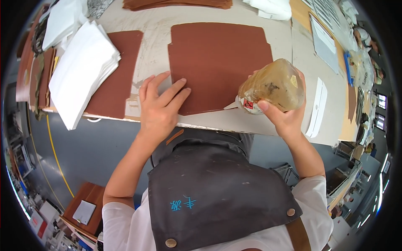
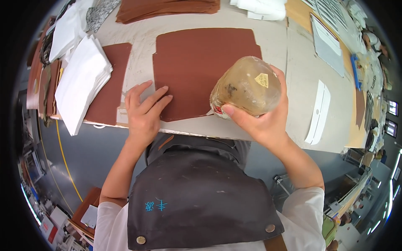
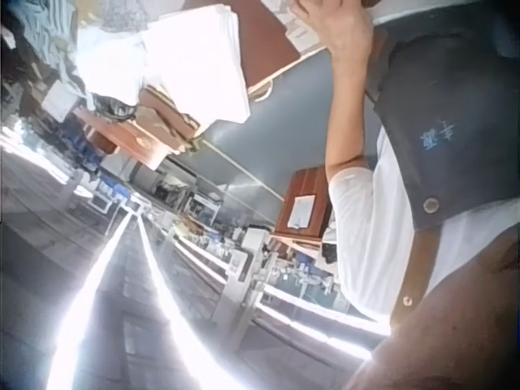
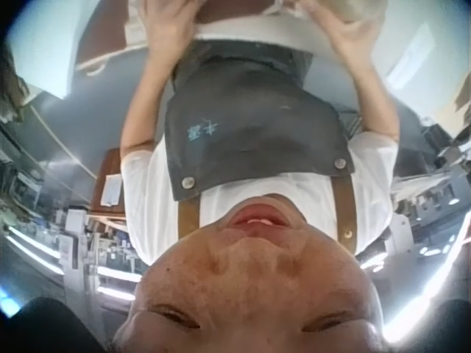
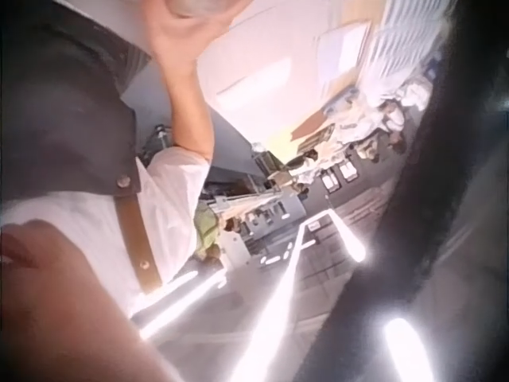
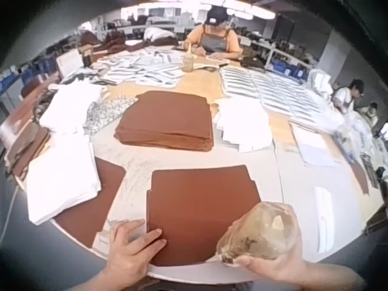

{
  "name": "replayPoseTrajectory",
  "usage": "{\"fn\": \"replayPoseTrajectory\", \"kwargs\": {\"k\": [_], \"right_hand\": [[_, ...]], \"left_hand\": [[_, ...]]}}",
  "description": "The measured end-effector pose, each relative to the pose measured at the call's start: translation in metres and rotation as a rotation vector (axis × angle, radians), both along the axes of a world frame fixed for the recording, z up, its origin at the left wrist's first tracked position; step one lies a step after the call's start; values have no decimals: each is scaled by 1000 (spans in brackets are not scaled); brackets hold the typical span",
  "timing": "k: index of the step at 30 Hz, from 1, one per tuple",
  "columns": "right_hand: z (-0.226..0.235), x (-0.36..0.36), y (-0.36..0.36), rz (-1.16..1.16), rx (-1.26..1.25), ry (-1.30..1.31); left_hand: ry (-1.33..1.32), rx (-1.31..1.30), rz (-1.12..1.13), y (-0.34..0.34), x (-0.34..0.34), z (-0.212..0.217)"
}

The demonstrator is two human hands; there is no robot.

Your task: Applying glue to leather panels and attaching paper linings and reinforcement strips to prepare them for assembly.

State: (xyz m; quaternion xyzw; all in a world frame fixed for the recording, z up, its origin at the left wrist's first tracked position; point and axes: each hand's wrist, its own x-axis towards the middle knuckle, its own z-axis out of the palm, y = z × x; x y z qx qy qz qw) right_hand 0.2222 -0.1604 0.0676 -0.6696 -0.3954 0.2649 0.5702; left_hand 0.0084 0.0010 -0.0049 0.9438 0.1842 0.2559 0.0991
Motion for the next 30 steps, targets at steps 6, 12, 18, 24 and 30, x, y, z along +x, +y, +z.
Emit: {"fn": "replayPoseTrajectory", "kwargs": {"k": [6, 12, 18, 24, 30], "right_hand": [[6, 22, -28, -107, -25, -62], [9, 44, -53, -173, -69, -167], [13, 58, -67, -262, -72, -184], [23, 83, -60, -294, 116, 424], [14, 95, 14, -362, 326, 544]], "left_hand": [[11, 32, -16, 1, 1, 2], [20, 29, -10, 1, 0, 5], [36, 28, -11, 0, 2, 7], [54, -113, 6, 5, 2, 14], [149, -49, -37, 13, 17, 20]]}}
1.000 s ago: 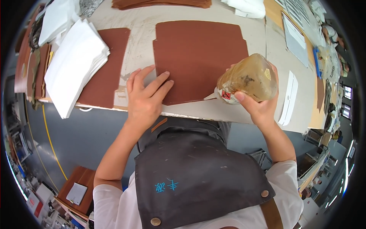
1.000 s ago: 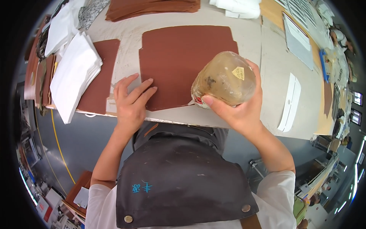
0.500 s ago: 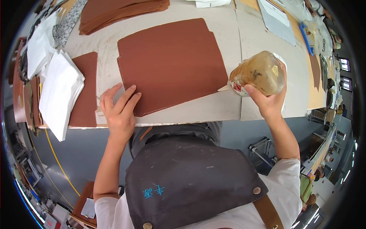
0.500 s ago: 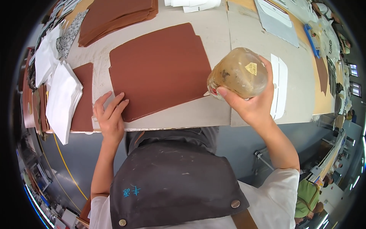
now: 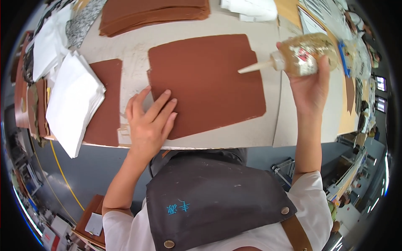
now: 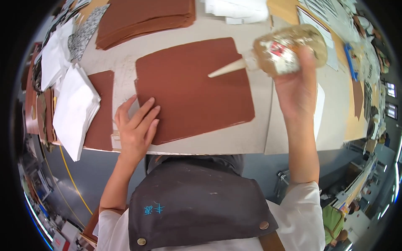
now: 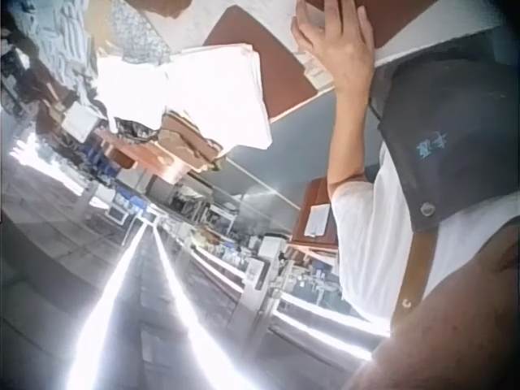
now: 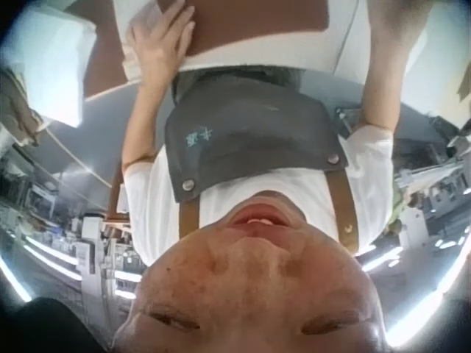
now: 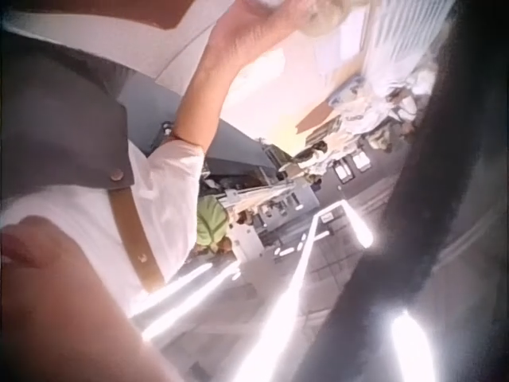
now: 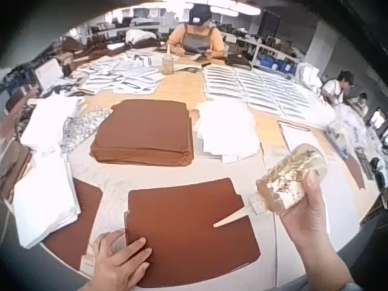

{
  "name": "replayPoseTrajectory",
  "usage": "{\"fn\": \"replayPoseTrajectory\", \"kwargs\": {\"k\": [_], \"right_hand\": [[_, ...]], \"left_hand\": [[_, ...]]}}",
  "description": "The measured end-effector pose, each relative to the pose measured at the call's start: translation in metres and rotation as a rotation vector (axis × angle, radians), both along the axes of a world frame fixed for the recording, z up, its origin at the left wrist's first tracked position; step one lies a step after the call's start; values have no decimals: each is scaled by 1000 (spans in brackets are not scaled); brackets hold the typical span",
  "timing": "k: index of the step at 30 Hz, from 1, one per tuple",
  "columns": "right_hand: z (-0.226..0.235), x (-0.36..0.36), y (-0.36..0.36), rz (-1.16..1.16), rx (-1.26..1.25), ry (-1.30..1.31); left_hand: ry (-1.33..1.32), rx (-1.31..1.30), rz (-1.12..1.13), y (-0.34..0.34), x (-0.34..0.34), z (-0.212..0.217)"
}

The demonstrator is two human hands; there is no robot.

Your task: Applying glue to leather panels and attaching paper linings and reinforcement strips to prepare them for assembly.

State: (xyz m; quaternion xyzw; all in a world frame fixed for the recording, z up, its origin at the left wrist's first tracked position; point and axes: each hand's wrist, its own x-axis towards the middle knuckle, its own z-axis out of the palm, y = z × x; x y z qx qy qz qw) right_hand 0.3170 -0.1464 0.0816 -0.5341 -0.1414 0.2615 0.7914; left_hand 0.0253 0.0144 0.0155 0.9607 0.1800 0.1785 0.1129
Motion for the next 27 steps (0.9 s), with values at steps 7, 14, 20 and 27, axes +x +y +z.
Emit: {"fn": "replayPoseTrajectory", "kwargs": {"k": [7, 14, 20, 27], "right_hand": [[-15, -49, 117, 213, -179, -691], [-39, -74, 176, 332, -55, -801], [-41, -78, 185, 323, -25, -886], [-35, -51, 164, 332, -84, -836]], "left_hand": [[-62, -98, 42, -3, -4, -6], [-78, -167, 53, -4, -5, -7], [-57, -211, 53, -3, -7, -5], [-62, -203, 44, -4, -4, -4]]}}
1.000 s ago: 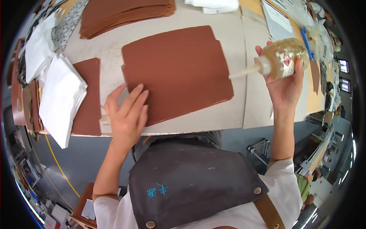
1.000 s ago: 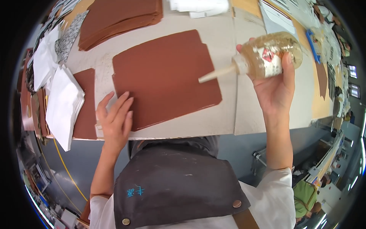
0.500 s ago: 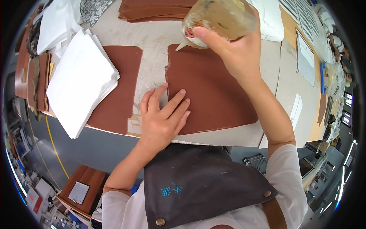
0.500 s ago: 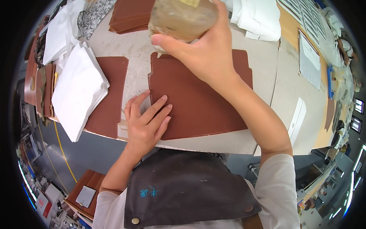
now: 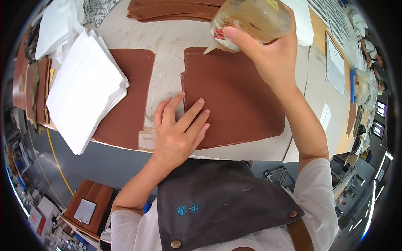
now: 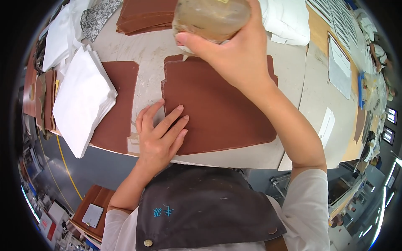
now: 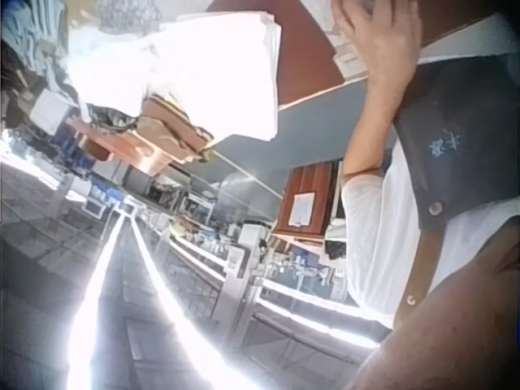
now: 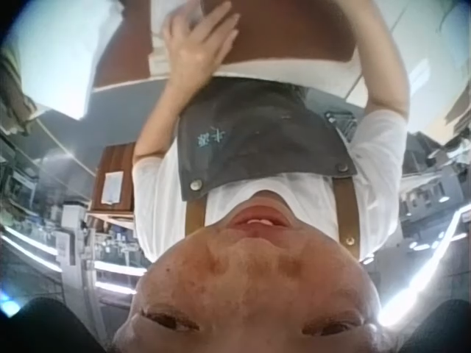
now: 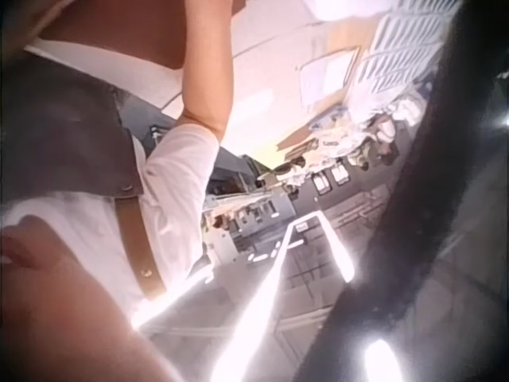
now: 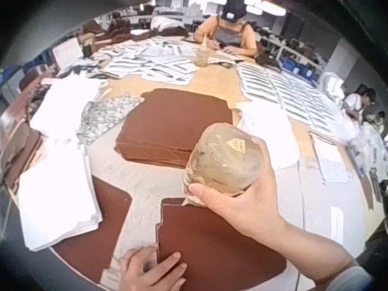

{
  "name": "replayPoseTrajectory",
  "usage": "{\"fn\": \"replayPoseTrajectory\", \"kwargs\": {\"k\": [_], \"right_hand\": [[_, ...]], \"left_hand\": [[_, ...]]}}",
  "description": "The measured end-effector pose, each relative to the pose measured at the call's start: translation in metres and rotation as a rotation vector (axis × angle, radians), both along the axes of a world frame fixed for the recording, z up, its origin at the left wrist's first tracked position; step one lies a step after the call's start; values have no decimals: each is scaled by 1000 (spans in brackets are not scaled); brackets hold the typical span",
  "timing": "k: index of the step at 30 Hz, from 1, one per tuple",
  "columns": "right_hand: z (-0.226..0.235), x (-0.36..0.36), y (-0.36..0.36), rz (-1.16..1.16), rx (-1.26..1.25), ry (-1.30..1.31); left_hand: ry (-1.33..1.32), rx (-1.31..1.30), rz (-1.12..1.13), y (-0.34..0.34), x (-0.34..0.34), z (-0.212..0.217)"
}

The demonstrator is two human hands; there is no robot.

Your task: Applying glue to leather panels and attaching paper linings and reinforcement strips to prepare them for assembly.

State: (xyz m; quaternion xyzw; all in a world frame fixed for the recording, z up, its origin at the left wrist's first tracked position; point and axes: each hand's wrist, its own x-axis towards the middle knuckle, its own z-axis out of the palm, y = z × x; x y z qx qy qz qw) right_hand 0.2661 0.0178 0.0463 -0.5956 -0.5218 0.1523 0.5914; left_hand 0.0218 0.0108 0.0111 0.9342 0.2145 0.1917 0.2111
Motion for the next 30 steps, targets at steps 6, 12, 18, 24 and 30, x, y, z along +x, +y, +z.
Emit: {"fn": "replayPoseTrajectory", "kwargs": {"k": [6, 12, 18, 24, 30], "right_hand": [[3, 18, -23, -95, -17, 70], [16, 47, -53, -262, -144, -75], [18, 75, -74, -328, -114, -151], [17, 97, -95, -346, -184, -35], [11, 115, -108, -390, -146, -7]], "left_hand": [[8, 36, 4, 1, -1, 0], [27, 63, -15, 2, 1, 3], [59, 85, -21, 3, -1, 4], [87, 115, -25, 4, -1, 7], [109, 135, -31, 4, 0, 10]]}}
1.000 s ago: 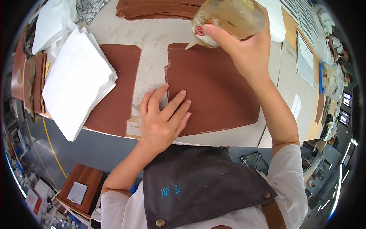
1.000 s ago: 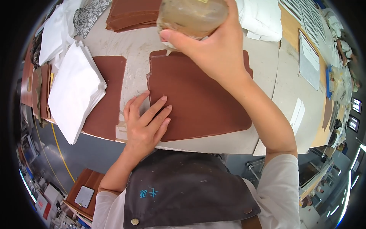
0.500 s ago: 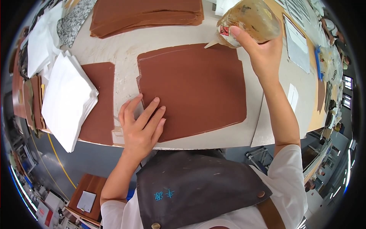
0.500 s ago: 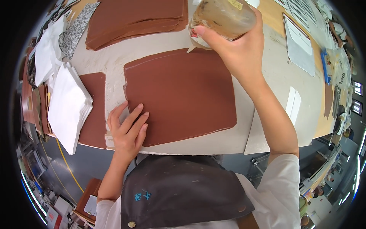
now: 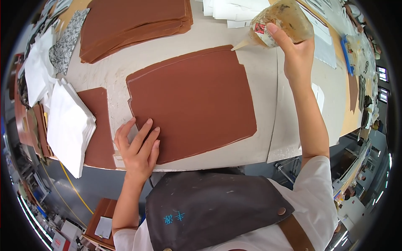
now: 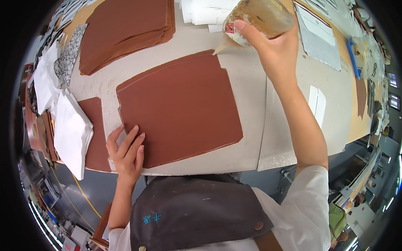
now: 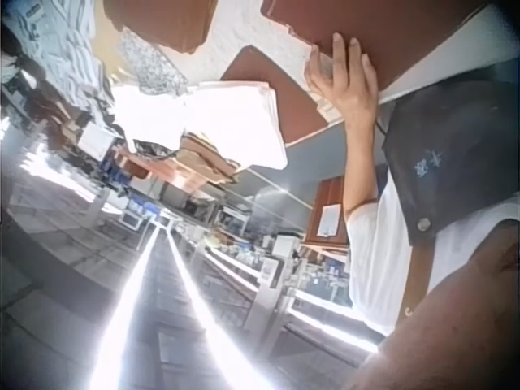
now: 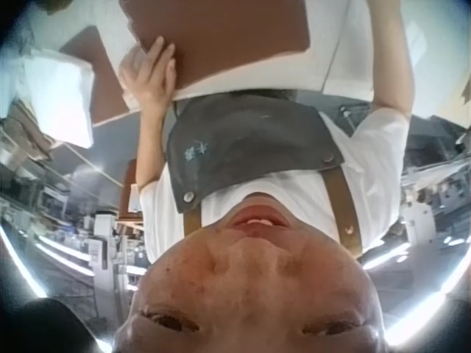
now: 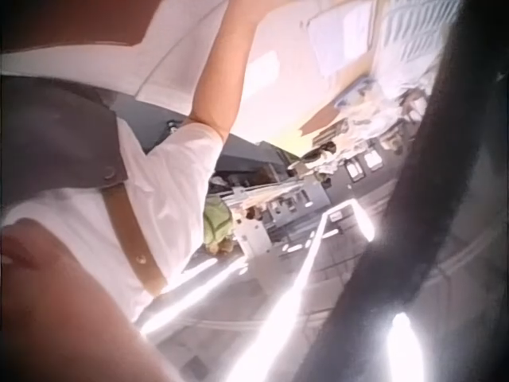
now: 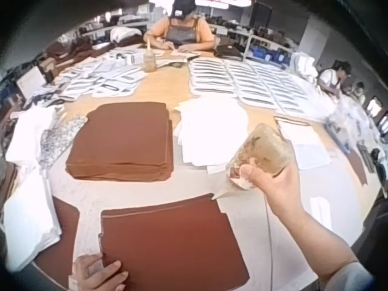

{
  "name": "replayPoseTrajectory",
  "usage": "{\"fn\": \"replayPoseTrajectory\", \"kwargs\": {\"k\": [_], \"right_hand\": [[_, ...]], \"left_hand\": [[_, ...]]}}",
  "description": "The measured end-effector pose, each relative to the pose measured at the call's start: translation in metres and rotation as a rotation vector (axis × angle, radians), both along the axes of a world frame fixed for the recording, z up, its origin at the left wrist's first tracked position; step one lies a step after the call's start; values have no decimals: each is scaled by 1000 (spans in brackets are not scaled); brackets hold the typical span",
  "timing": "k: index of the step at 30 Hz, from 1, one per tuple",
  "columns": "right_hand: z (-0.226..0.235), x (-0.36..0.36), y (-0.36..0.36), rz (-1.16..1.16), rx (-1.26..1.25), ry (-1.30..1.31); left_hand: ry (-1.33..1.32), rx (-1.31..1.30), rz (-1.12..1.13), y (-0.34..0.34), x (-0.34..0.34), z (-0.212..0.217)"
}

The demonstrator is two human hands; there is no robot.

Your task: Applying glue to leather panels and attaching paper linings and reinforcement strips to prepare them for assembly.

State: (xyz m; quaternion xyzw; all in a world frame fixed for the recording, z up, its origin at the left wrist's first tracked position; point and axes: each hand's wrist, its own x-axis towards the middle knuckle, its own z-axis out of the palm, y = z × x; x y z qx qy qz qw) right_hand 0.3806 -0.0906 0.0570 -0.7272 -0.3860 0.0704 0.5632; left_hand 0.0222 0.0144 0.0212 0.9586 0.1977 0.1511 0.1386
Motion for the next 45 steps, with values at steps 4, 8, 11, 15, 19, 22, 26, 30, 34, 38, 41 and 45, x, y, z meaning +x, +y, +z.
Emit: {"fn": "replayPoseTrajectory", "kwargs": {"k": [4, 8, 11, 15, 19, 22, 26, 30, 34, 38, 41, 45], "right_hand": [[-4, 5, -7, -32, 18, 82], [-4, 1, -13, 40, 114, 182], [-5, -1, -22, 7, 103, 222], [-7, 0, -32, -34, 103, 285], [-10, -3, -38, -83, 132, 371], [-11, -2, -47, -49, 89, 395], [-10, -7, -58, -76, 63, 437], [-12, -10, -60, -108, 83, 491], [-12, -9, -62, -110, 87, 490], [-14, -14, -71, -127, 91, 485], [-15, -18, -81, -119, 68, 509], [-13, -24, -95, -110, 4, 549]], "left_hand": [[5, 4, 2, 0, 0, 0], [18, 7, 3, 0, 0, 1], [19, 11, 1, 0, 1, 2], [11, 13, -5, 0, 0, 0], [5, 30, -6, 1, 0, -2], [4, 31, -3, 1, 0, 0], [14, 32, 8, 1, 0, -1], [13, 34, 0, 1, 1, -2], [12, 38, -1, 2, 1, -1], [8, 41, 4, 1, 1, -1], [-1, 35, 4, 1, 0, -3], [7, 38, 1, 0, 1, -3]]}}
